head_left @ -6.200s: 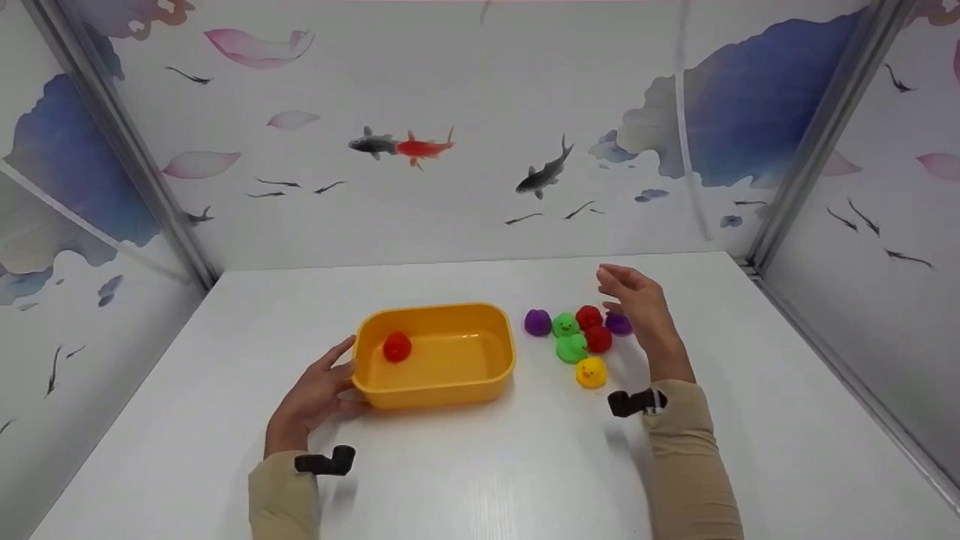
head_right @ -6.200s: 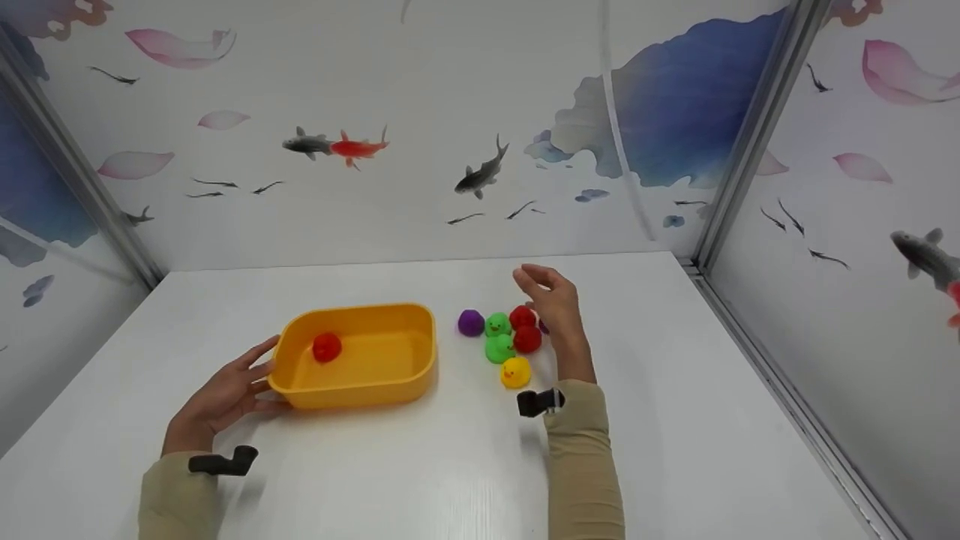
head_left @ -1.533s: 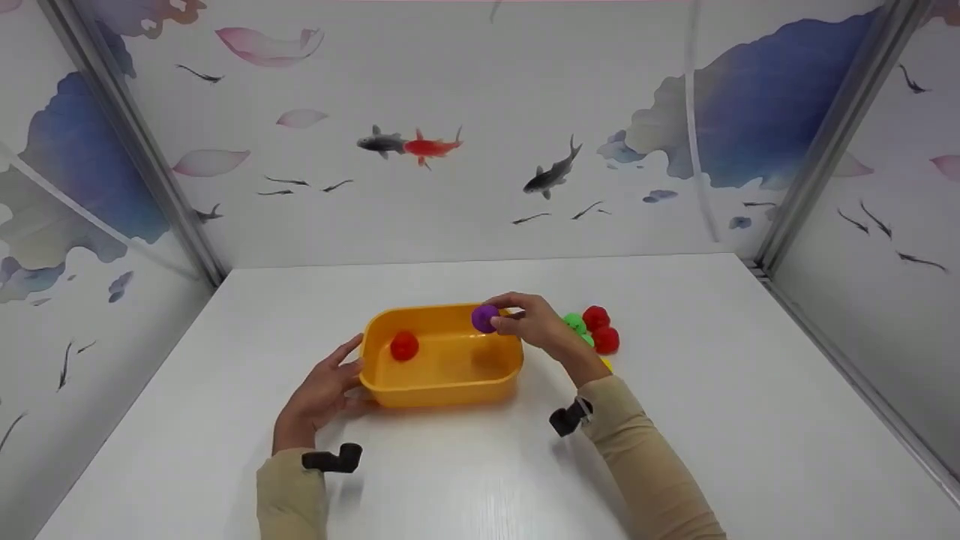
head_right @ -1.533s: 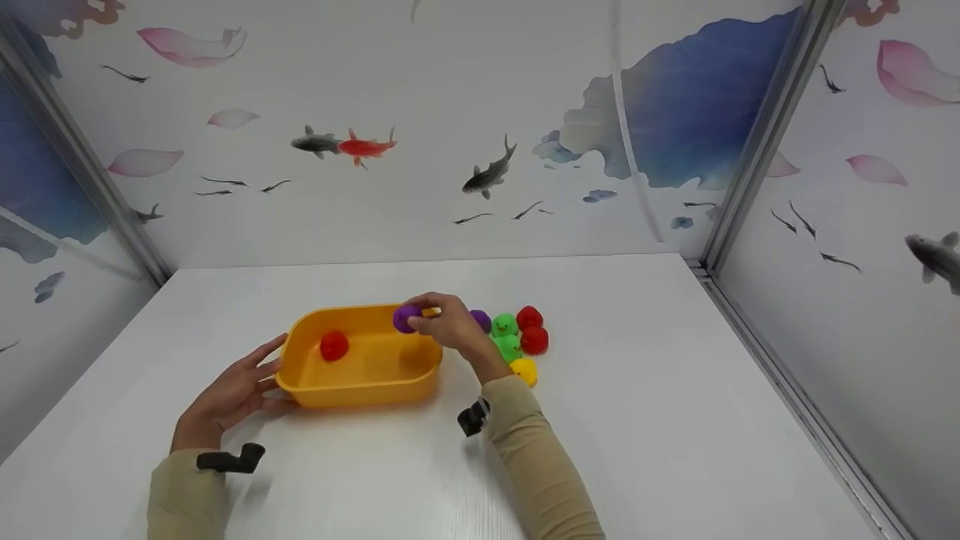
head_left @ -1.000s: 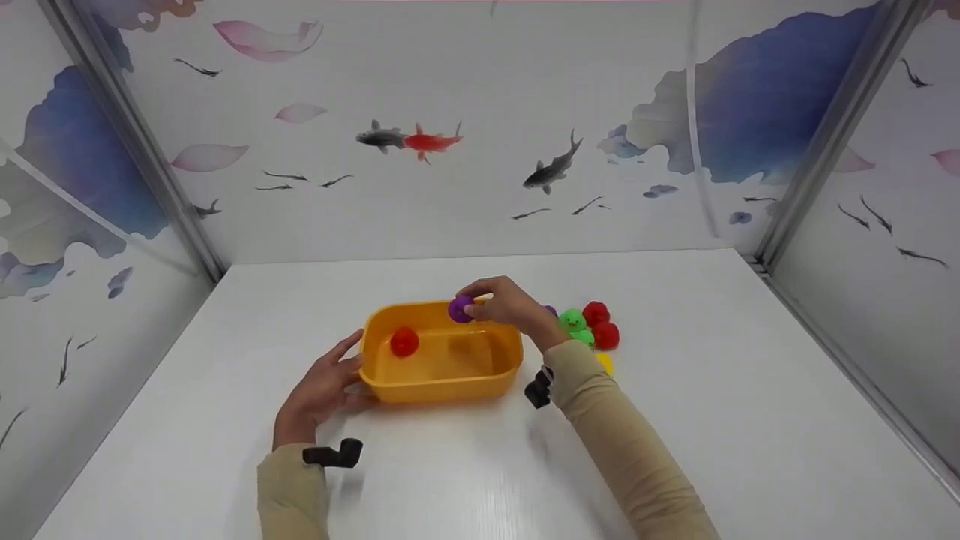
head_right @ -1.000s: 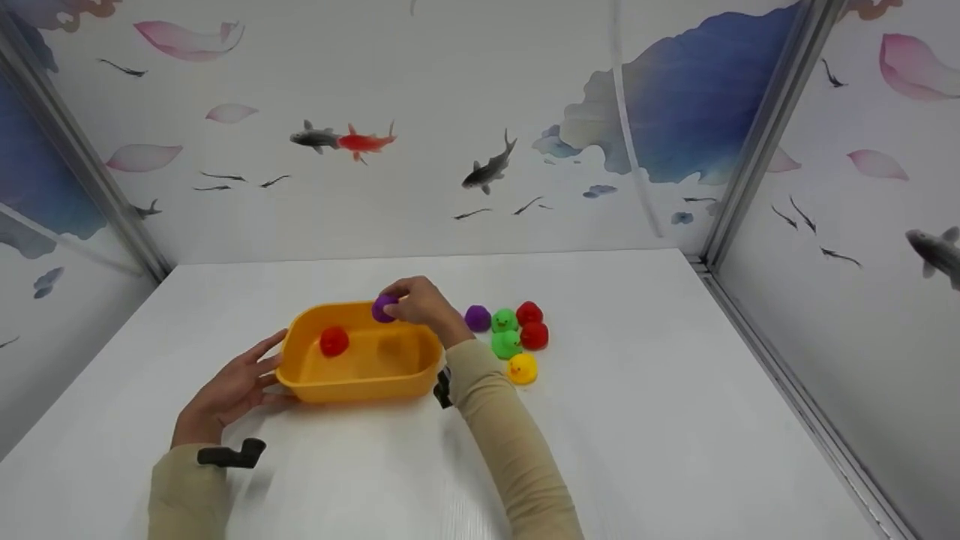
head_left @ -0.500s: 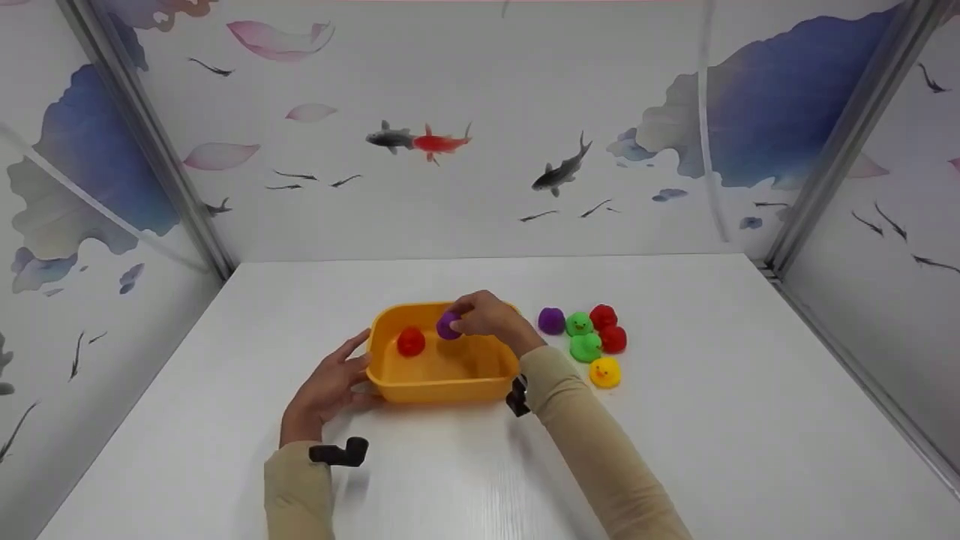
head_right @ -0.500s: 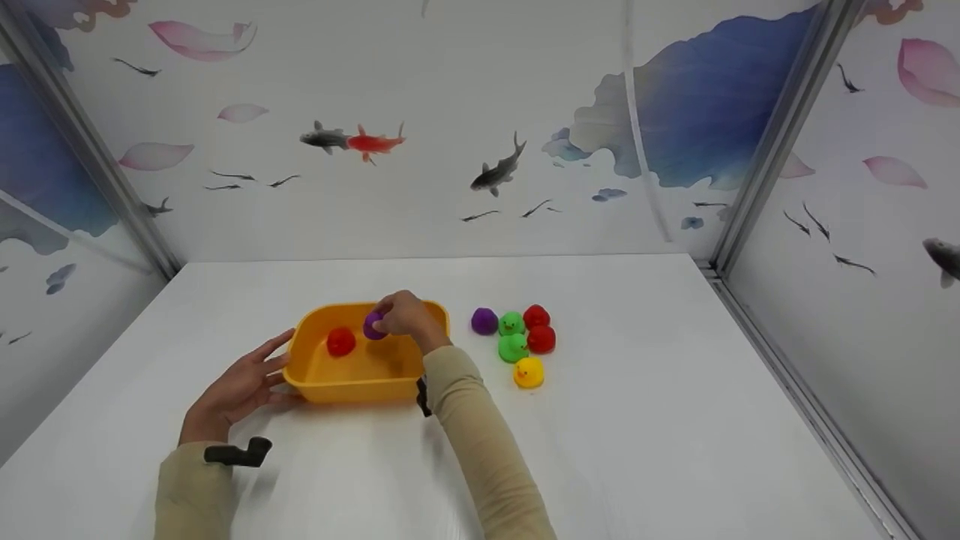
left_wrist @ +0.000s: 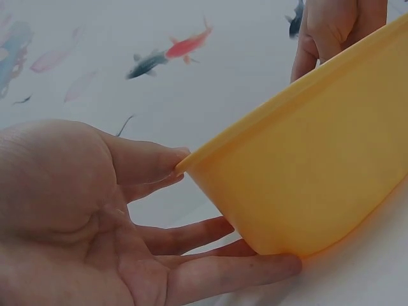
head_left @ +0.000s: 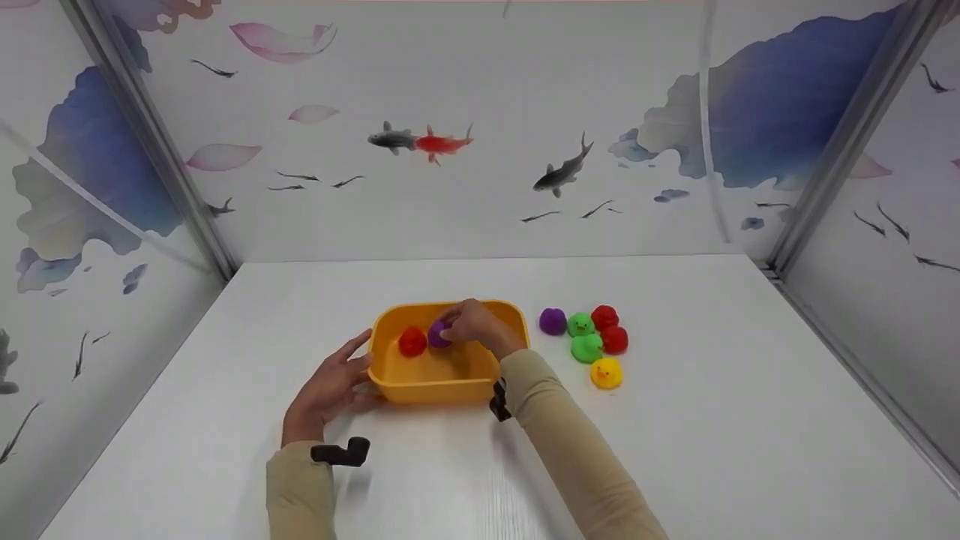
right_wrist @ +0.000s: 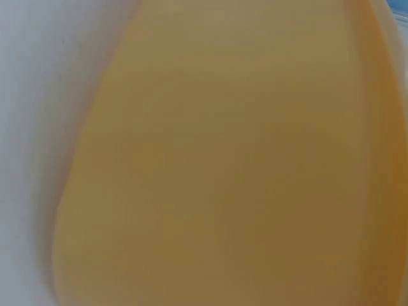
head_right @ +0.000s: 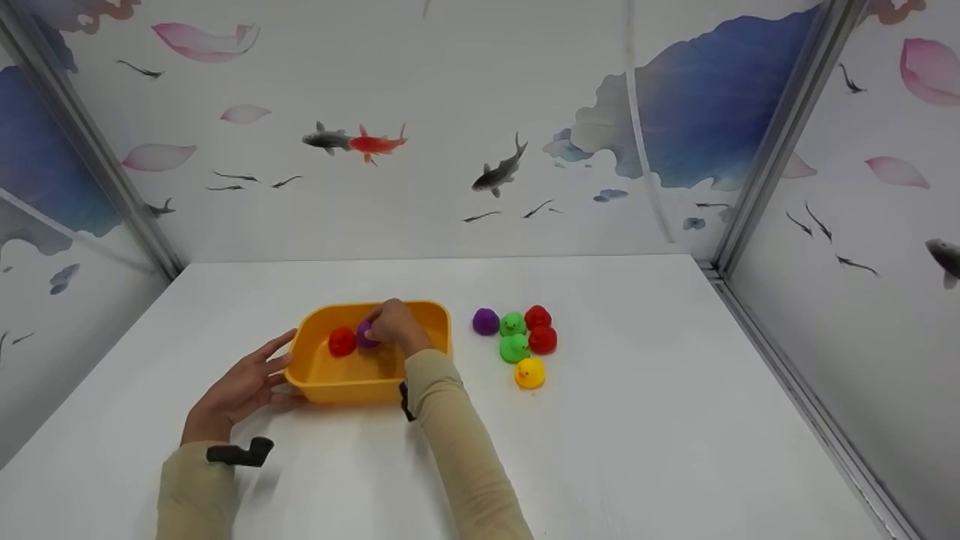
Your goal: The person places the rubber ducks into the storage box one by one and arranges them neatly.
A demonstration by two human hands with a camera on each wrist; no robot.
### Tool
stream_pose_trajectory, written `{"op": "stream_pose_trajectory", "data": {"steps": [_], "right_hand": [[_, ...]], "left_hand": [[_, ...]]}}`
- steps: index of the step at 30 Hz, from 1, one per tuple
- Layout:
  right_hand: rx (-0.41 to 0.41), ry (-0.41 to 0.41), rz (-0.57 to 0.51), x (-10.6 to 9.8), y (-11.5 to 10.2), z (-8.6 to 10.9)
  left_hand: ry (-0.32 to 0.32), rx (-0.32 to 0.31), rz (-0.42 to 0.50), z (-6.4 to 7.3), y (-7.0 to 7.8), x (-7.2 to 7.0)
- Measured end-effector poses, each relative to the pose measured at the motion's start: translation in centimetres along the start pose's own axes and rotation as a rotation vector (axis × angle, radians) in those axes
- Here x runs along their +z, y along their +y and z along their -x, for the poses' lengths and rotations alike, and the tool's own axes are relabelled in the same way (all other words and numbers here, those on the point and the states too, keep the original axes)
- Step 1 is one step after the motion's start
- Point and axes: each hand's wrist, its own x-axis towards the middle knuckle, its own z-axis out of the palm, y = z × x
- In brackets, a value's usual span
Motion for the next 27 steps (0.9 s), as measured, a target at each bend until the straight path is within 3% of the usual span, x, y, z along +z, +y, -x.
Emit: {"op": "stream_pose_trajectory", "data": {"steps": [7,17,27], "right_hand": [[0.007,0.021,0.027,0.6,0.1,0.0],[-0.040,0.081,0.000,1.2,0.7,-0.5],[0.039,0.057,0.004,0.4,0.3,0.0]], "left_hand": [[-0.011,-0.016,0.019,0.0,0.0,0.0],[-0.027,0.016,0.021,-0.2,0.0,0.1],[0.000,-0.007,-0.007,0.0,0.0,0.0]]}}
